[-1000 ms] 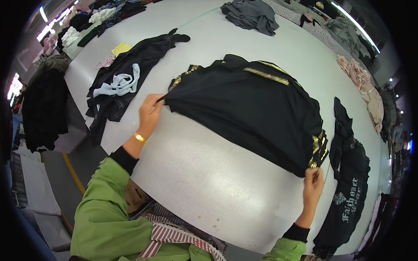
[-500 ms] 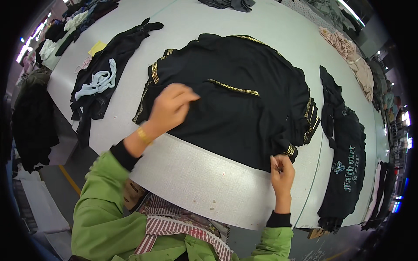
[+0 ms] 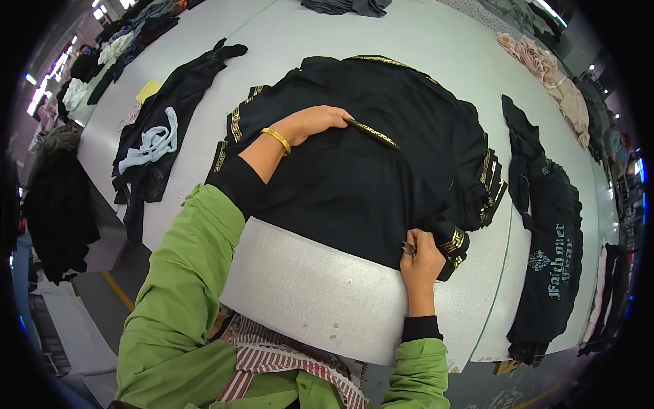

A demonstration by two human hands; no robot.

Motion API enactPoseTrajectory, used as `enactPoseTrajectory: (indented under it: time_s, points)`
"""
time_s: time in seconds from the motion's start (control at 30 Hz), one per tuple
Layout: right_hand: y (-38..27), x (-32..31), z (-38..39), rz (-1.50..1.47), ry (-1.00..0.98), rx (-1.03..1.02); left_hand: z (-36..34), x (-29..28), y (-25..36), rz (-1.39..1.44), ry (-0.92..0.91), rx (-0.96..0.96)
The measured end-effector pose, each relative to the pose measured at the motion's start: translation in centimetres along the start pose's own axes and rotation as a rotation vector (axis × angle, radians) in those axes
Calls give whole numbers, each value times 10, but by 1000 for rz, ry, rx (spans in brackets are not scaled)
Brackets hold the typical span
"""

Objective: Inspecting embroidered shirts for quality, checking details of the gold pattern, and marking/tagging specific areas.

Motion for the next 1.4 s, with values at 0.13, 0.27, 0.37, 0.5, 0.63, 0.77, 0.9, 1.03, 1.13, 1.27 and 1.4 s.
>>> enactPoseTrajectory:
  time_s: [0.13, 0.27, 0.37, 0.5, 0.63, 0.77, 0.9, 1.03, 1.13, 1.27, 1.4]
  points:
    - [16, -1, 2, -110, -60, 108, 58, 26, 41, -80, -51, 185]
    - [41, -1, 10, -457, -156, 433, 139, 77, 46, -694, -376, 110]
    - [14, -20, 7, -602, -165, 574, 199, 98, 24, -732, -358, 274]
    - [-41, -27, -10, -618, -154, 422, 267, 147, 25, -883, -357, 439]
    - [-121, 10, 4, -393, -610, 52, 291, 163, 30, -881, -215, 520]
    - [-146, 12, 33, -195, -579, -99, 307, 168, 34, -965, -80, 601]
    - [-155, 1, 50, -133, -564, -118, 317, 164, 41, -997, -7, 601]
    - [-121, 18, 55, -179, -512, -26, 325, 191, 36, -875, -604, 538]
    - [-110, 16, 40, -306, -477, 102, 315, 176, 52, -558, -773, 346]
    - [-108, 6, 11, -632, -414, 414, 257, 90, 90, -660, 455, 569]
    - [-114, -3, -13, -598, -343, 387, 201, 92, 23, -387, 259, 421]
Point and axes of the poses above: each hand's wrist, its own z-axis away from the middle knuckle, its own x-axis out of the palm, y = z × x, the point moved 9 cm from there along -z, towards the middle knuckle, and after that the axes turned 8 degrees about x, right-handed, at the moved point
